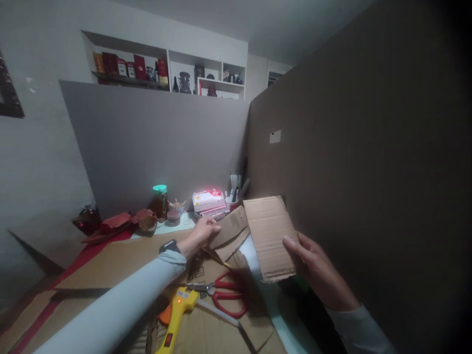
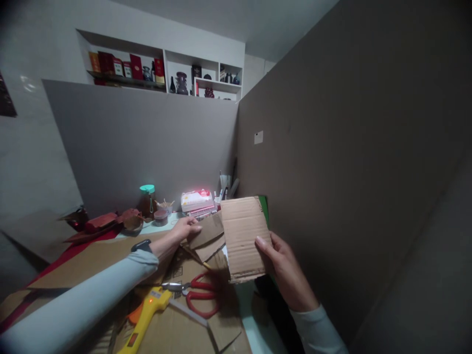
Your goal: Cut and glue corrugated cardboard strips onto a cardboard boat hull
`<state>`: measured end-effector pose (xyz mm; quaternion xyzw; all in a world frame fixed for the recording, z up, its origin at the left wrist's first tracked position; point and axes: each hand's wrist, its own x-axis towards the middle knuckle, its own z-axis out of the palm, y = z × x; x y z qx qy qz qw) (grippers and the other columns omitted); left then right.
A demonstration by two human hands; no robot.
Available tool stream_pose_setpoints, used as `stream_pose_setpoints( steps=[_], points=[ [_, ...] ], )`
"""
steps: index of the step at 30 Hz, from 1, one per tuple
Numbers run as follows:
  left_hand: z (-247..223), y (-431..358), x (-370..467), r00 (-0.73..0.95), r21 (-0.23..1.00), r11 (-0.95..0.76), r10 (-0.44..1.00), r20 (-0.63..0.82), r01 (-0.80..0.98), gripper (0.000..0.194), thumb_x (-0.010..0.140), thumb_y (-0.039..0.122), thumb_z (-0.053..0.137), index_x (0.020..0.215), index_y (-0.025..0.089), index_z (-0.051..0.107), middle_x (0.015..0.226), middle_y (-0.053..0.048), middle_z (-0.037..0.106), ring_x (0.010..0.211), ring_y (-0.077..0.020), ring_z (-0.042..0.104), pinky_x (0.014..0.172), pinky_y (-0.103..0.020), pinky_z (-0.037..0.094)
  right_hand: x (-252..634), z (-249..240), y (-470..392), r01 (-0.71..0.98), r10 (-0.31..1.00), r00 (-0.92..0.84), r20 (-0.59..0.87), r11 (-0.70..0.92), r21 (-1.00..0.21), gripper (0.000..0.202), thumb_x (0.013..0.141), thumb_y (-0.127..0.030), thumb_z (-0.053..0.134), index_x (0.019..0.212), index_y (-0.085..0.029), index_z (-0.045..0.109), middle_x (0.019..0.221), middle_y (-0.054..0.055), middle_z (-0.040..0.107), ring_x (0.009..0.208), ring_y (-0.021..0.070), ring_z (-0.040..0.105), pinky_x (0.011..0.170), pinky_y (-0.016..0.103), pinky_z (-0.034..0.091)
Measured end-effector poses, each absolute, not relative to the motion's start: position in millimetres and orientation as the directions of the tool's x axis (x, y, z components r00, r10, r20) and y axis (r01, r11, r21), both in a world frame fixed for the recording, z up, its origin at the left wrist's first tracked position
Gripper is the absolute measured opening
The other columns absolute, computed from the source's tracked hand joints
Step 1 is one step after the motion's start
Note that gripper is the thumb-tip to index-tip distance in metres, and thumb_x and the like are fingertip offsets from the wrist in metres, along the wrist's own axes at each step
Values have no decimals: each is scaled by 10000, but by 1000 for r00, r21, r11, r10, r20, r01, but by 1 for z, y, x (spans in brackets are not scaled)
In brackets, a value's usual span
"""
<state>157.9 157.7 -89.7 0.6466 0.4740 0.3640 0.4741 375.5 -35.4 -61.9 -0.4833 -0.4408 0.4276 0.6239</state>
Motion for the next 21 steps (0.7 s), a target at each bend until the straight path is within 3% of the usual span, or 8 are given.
stream_pose_setpoints(
  steps=[9,15,21],
  points=[
    [-31,130,79,278,908,-365,911,303,205,269,917,302,623,1142,155,620,1145,-75,654,950,-221,660,795,-413,566,360,-56,-42,58,981,28,191,190,-980,396,862,-411,656,1211,-225,662,1138,69,717,1034,284,656,782,322,527],
    [-19,81,31,397,902,-408,858,325,142,131,894,261,639,986,169,628,896,-6,635,738,-142,597,649,-278,492,316,-40,-33,248,964,-171,206,244,-937,402,691,-383,807,1048,-204,760,1029,63,735,995,310,647,831,352,509],
    [-17,38,14,410,945,-326,866,286,30,144,838,297,677,935,230,594,746,37,589,631,-117,519,553,-208,351,276,-34,-33,351,936,-252,247,326,-877,412,744,-437,762,1094,-221,738,1043,71,733,981,323,642,814,395,503]
  ],
)
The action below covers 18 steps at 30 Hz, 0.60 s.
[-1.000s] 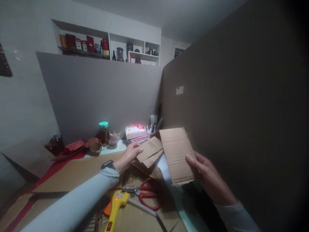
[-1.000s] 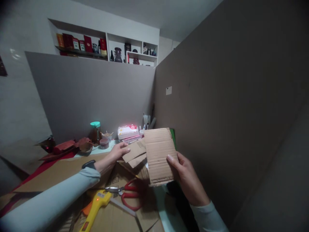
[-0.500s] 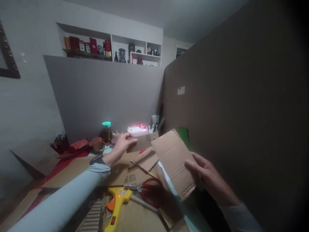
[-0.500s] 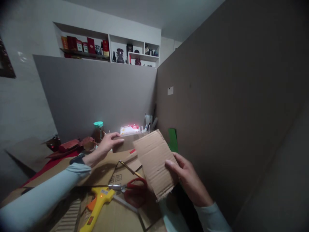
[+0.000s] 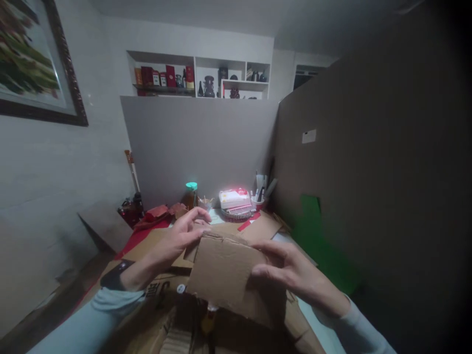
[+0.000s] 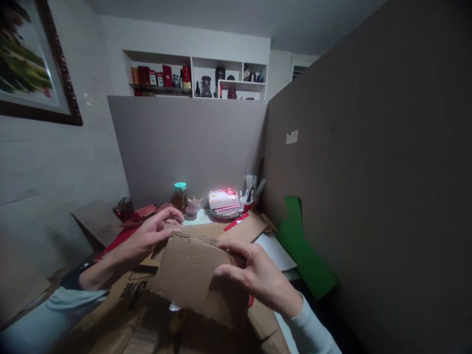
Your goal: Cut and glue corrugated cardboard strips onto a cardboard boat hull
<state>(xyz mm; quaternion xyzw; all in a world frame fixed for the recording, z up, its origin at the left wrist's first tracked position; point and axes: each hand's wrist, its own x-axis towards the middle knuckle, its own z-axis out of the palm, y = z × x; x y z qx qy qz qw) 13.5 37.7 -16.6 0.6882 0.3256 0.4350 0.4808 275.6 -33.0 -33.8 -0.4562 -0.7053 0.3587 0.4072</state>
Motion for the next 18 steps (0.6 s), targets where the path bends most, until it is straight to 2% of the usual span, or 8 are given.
stream_pose_setpoints(
  steps=[4,8,10,15,18],
  points=[
    [-14,24,16,377,959,-277,882,281,-68,191,868,374,633,989,238,573,750,29,595,583,-110,509,527,-206,333,266,-37,-34,401,926,-210,314,374,-836,386,789,-483,711,1098,-251,705,1052,70,708,1010,321,603,786,390,476],
    [-10,14,17,356,957,-266,888,291,-118,180,860,359,649,979,224,642,766,0,624,639,-133,536,554,-215,369,264,-37,-36,437,929,-191,317,369,-820,376,781,-510,702,1030,-230,671,814,29,650,779,241,579,640,328,434],
    [-10,12,17,321,952,-269,898,302,-144,179,825,330,694,957,210,681,796,-21,656,677,-149,563,575,-224,393,264,-36,-38,441,931,-200,306,365,-820,343,790,-518,688,952,-217,662,760,14,614,718,212,553,606,306,416],
    [-16,23,12,56,908,-293,945,323,-300,269,767,331,733,994,196,681,883,-26,708,760,-163,626,669,-251,471,264,-37,-45,357,939,-248,238,317,-879,340,880,-547,561,891,-215,636,883,33,633,860,237,593,712,307,463],
    [-16,32,4,-117,860,-322,946,301,-396,285,746,297,741,998,193,656,918,-7,701,803,-141,631,715,-234,489,263,-44,-45,317,960,-191,206,259,-912,331,868,-546,582,859,-218,620,888,26,624,879,239,581,734,301,460]
  ],
)
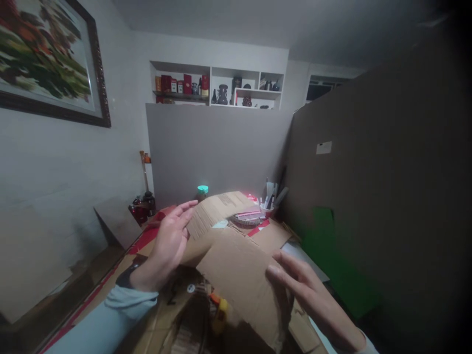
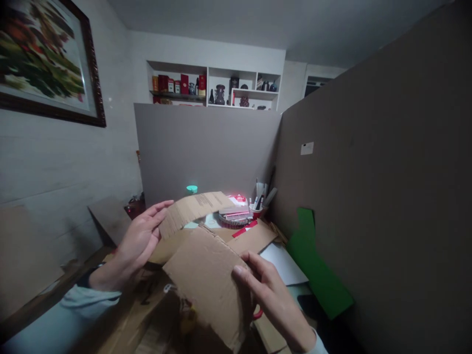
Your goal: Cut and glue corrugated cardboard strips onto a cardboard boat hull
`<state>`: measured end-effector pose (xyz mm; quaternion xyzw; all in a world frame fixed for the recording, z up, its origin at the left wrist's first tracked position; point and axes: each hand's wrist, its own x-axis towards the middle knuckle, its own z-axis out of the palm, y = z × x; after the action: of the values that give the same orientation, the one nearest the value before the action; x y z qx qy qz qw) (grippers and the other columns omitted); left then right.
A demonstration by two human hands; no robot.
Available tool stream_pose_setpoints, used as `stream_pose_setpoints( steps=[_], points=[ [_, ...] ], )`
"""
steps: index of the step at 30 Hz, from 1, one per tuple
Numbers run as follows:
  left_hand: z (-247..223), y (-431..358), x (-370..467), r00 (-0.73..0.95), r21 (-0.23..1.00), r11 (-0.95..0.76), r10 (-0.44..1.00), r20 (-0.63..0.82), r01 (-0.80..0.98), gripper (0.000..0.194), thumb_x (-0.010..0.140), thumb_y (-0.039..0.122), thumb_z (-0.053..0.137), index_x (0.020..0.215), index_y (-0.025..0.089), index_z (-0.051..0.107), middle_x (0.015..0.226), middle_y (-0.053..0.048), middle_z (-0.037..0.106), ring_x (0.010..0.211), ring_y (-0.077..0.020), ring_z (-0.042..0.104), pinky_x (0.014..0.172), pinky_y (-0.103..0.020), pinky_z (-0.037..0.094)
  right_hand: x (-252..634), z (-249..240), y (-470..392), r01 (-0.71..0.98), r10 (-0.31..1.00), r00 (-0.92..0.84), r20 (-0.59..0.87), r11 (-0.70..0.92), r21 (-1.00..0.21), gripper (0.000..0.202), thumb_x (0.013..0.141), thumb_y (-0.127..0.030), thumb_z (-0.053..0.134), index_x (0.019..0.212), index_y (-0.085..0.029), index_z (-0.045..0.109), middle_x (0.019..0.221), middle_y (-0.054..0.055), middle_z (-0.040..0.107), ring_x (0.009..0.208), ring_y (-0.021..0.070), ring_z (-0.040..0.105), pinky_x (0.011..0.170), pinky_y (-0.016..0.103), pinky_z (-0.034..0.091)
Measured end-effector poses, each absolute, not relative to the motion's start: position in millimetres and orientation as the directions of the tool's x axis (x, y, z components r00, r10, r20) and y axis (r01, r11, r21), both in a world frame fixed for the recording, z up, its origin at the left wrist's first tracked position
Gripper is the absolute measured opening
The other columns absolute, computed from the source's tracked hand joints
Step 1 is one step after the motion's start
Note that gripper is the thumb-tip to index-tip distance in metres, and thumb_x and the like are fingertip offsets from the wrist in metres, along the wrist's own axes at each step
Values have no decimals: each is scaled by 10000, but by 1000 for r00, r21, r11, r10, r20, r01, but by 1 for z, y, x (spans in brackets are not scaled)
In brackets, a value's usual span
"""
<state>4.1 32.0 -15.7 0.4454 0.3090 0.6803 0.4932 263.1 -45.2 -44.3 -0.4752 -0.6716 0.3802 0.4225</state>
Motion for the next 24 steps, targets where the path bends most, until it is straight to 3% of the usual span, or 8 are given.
stream_pose_setpoints(
  steps=[3,10,17,20,24],
  points=[
    [-14,32,-1,-159,839,-318,948,276,-440,307,710,246,771,990,176,667,948,-14,707,839,-139,637,753,-233,501,260,-54,-41,284,968,-128,215,244,-927,327,854,-539,610,852,-212,619,861,17,610,859,229,567,738,292,452],
    [-21,12,12,-69,875,-257,965,251,-409,334,654,276,824,948,162,710,920,-47,740,851,-174,652,737,-255,508,238,-69,-35,212,970,-127,207,231,-950,351,876,-556,574,905,-210,625,884,22,638,834,227,588,616,257,456],
    [-37,9,18,-122,886,-299,954,273,-355,306,663,280,821,935,164,745,973,-59,764,969,-196,642,879,-271,463,226,-78,-39,100,971,-94,218,227,-969,348,908,-533,532,1047,-218,584,1048,47,647,992,239,583,798,275,480],
    [-37,11,17,-82,899,-252,968,238,-358,347,659,284,826,970,151,750,973,-75,769,923,-200,661,842,-286,490,227,-83,-37,70,974,-94,208,215,-974,330,908,-533,533,1024,-229,592,962,32,646,910,227,585,687,256,481],
    [-39,15,15,-40,915,-198,980,197,-352,359,661,281,828,991,163,749,944,-65,779,819,-171,674,751,-264,515,228,-84,-35,51,971,-83,226,231,-972,307,890,-521,568,971,-228,613,902,25,633,892,220,581,711,260,478]
  ],
)
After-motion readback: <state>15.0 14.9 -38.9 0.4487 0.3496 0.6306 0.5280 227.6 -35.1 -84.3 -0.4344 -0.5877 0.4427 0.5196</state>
